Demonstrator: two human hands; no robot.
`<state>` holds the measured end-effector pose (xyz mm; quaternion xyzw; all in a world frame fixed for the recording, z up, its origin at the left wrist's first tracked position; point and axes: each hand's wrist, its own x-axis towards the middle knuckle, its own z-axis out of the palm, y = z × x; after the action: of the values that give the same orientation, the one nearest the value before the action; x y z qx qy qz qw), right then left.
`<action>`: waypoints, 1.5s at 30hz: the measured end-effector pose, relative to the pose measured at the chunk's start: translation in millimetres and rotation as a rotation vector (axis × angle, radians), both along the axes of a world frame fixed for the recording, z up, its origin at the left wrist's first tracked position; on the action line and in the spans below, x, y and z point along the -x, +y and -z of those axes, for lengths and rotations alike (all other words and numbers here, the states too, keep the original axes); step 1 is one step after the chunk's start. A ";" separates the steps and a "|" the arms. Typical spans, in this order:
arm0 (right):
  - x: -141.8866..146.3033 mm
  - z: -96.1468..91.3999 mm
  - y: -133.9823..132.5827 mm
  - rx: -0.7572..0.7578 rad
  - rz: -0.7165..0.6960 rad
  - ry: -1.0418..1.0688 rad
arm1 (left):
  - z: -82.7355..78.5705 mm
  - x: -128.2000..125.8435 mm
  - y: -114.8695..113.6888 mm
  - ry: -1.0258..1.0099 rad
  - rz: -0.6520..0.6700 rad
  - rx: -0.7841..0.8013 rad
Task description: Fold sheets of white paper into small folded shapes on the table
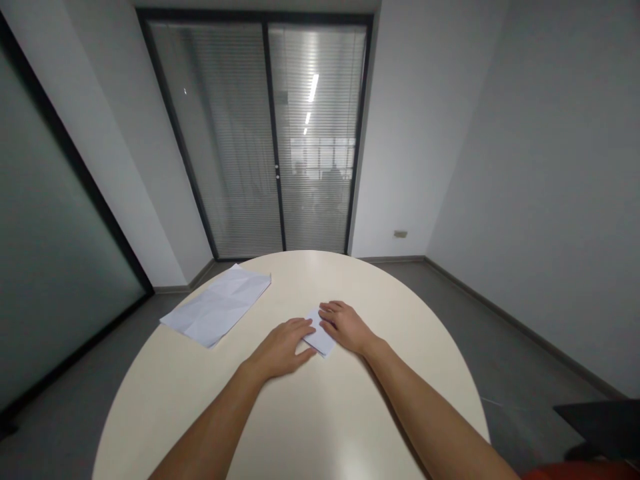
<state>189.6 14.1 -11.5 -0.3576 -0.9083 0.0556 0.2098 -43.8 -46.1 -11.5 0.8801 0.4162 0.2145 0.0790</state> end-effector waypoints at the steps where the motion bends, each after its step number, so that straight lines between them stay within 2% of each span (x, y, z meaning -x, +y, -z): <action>1: -0.2 -0.6 -0.9 -0.003 0.035 0.003 | 0.6 -0.4 0.9 0.008 -0.008 0.001; 4: -0.4 -2.4 -3.6 0.022 0.137 0.003 | 1.4 -2.1 3.1 0.030 -0.035 0.009; 7: 0.1 -3.6 -4.9 0.053 0.159 -0.004 | 1.1 -2.9 3.5 0.049 -0.054 0.006; 16: -3.1 -5.1 -12.7 0.104 -0.050 0.042 | -0.4 -3.2 4.2 0.023 -0.029 0.008; 23: -7.8 -3.7 -9.1 0.165 -0.139 0.064 | 4.8 -3.9 6.5 0.009 -0.054 0.011; 28: -17.4 1.7 -1.1 0.218 -0.118 0.111 | 3.6 -2.4 5.6 0.002 -0.050 0.013; 35: -12.7 0.2 -5.4 0.084 0.045 0.108 | 0.5 -3.8 3.5 0.046 -0.151 -0.017; 39: -4.5 -3.2 -14.2 0.090 -0.032 0.059 | -0.8 -2.8 3.4 0.057 -0.209 -0.011; 45: -5.7 -0.2 -15.0 0.140 -0.111 0.108 | 1.5 -0.5 4.1 0.034 -0.204 -0.009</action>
<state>195.3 -0.9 -11.3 -0.3171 -0.9079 0.1498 0.2295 -43.4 -41.9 -13.0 0.8370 0.5040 0.2083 0.0456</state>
